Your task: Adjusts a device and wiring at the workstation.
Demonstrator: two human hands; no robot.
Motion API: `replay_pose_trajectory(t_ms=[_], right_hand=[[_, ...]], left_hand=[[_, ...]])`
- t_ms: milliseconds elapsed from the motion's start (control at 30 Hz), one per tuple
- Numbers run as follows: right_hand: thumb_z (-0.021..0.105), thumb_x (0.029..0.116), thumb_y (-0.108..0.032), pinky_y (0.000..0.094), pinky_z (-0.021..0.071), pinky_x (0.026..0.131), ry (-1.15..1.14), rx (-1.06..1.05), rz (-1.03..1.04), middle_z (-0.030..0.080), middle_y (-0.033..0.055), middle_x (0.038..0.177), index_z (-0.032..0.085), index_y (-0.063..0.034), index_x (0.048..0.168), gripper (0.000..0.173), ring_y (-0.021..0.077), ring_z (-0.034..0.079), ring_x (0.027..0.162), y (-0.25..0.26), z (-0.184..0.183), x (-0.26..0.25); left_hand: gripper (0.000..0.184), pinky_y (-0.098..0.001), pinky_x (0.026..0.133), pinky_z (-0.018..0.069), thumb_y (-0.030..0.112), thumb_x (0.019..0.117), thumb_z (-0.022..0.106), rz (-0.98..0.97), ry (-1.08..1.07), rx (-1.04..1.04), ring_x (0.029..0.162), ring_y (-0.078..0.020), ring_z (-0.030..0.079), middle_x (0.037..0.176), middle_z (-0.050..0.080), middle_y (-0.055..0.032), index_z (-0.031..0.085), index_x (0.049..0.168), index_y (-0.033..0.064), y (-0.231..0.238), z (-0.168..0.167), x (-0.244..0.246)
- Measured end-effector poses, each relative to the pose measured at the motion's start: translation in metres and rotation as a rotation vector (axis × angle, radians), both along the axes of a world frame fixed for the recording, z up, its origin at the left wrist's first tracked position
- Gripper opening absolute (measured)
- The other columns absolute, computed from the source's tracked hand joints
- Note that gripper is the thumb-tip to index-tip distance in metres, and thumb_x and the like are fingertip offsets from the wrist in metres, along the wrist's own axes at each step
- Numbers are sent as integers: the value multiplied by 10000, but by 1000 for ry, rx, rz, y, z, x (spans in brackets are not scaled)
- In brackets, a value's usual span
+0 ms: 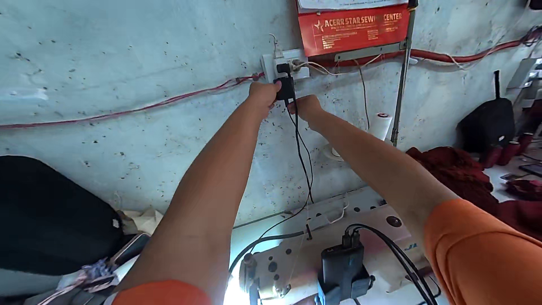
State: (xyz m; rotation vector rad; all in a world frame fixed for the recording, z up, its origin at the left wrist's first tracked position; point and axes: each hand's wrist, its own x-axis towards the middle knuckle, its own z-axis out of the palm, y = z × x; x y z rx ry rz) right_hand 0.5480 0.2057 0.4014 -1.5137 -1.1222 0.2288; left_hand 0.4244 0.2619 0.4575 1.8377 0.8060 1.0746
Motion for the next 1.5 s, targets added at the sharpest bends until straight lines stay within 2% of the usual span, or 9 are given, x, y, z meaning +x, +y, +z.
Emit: replay_pose_trajectory(t_ms=[100,200,333,433,500,600,967,1300,1500], right_hand=[[685,980,-180,475,500,943,48,12,1,729,131,1091,747,-16,1076,199,235,661,1054,3,-4,0],[682,982,-156,459,494,947,98,36,21,724,127,1105,745,-14,1067,177,223,652,1062,3,-3,-4],[656,993,-132,451,481,945,125,37,5,715,125,1120,737,-5,1067,168,222,638,1069,4,-1,-8],[640,1000,-117,450,491,931,163,86,1,716,133,1095,733,-1,1071,165,226,643,1044,4,-4,-13],[647,997,-110,434,488,902,178,102,-19,708,124,1064,728,-2,1058,148,213,632,1004,3,-4,-17],[646,990,-98,426,485,860,206,123,-37,699,112,1020,728,-9,1009,123,202,624,958,2,-4,-22],[645,979,-89,424,492,833,277,131,-96,680,105,997,699,-15,940,99,205,622,950,-2,1,-31],[666,975,-106,417,491,846,299,122,-99,688,100,1015,712,-20,963,98,195,625,966,-3,1,-32],[684,974,-130,414,501,887,306,131,-85,691,120,1077,700,3,1038,148,203,635,1012,-1,-2,-29]], left_hand=[[644,-463,1016,516,362,1012,650,-46,-32,-109,1290,-270,579,1418,561,-164,391,1524,70,-4,-1,0],[618,-505,1048,481,319,1012,661,-47,-22,-84,1335,-277,541,1448,542,-158,409,1510,56,-3,-4,2],[539,-451,1047,476,285,1020,651,-54,-33,-25,1287,-248,565,1409,568,-161,476,1452,14,1,-7,5],[476,-365,986,514,255,1019,653,-58,-29,49,1152,-203,635,1321,627,-165,536,1385,-27,2,-9,5],[476,-353,974,520,249,1016,660,-50,-22,64,1133,-202,644,1310,631,-171,541,1372,-43,2,-7,5],[487,-383,979,512,262,1010,668,-13,4,67,1152,-224,632,1313,620,-178,533,1363,-46,1,-4,5],[511,-353,937,549,218,999,678,7,13,115,1094,-218,655,1283,610,-209,498,1364,-91,3,0,10],[554,-337,933,554,222,1001,678,12,17,114,1115,-216,652,1317,590,-208,457,1401,-91,4,1,10],[604,-335,999,524,212,1018,644,-21,10,118,1222,-216,609,1415,552,-192,382,1491,-59,0,0,9]])
